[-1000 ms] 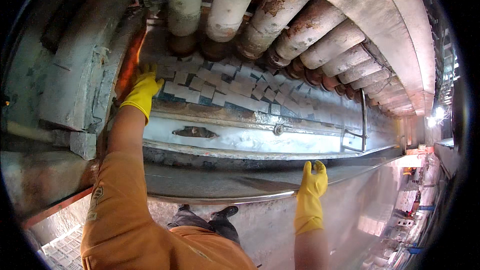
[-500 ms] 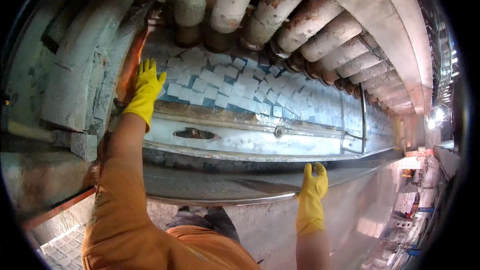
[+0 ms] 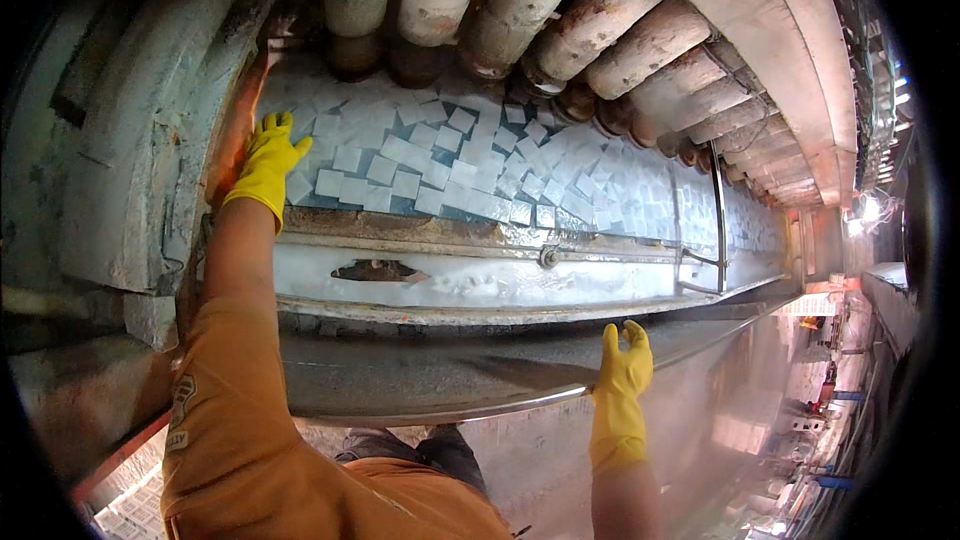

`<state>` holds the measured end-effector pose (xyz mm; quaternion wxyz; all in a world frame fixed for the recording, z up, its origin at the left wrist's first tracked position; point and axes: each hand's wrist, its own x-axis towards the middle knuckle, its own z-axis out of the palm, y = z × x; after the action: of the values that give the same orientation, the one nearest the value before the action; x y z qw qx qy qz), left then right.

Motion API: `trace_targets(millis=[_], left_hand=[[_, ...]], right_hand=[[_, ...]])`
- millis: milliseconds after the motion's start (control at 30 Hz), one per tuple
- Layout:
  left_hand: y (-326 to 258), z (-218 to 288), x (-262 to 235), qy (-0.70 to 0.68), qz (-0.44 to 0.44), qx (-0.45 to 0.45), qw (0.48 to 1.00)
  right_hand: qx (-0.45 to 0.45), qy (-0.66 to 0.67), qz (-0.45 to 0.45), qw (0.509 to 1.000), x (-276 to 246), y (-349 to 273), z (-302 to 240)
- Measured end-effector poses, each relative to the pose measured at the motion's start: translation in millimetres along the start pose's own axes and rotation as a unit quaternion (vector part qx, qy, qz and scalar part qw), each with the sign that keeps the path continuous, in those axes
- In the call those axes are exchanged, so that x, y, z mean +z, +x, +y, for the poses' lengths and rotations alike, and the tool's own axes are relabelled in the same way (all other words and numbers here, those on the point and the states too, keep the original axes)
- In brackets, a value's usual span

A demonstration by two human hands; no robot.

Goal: The person uses both hands to arrange small white cubes on a metal tray, then transfers them into a white plastic crate. The person repeats this process, moving cubes from the tray to the crate.

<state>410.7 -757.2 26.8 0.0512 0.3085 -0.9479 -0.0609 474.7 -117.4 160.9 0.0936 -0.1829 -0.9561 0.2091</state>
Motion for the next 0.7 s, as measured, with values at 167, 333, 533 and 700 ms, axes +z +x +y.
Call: trace_targets(millis=[167,333,533,700], left_hand=[[-15.0,-3.1,15.7,0.036,0.027,-0.018,0.999],[-13.7,7.7,-13.3,-0.005,-0.023,-0.075,0.997],[-30.4,-5.2,-55.1,0.018,-0.101,-0.126,0.987],[-63.8,2.3,-91.5,-0.043,-0.26,-0.039,0.964]], right_hand=[[0.007,-0.009,-0.01,1.0,-15.8,9.9,-19.5],[0.014,-0.034,-0.022,0.999,-34.4,16.3,-48.4],[0.047,-0.098,-0.059,0.992,-54.3,22.4,-92.6],[0.079,-0.065,-0.083,0.991,-64.7,24.5,-105.6]])
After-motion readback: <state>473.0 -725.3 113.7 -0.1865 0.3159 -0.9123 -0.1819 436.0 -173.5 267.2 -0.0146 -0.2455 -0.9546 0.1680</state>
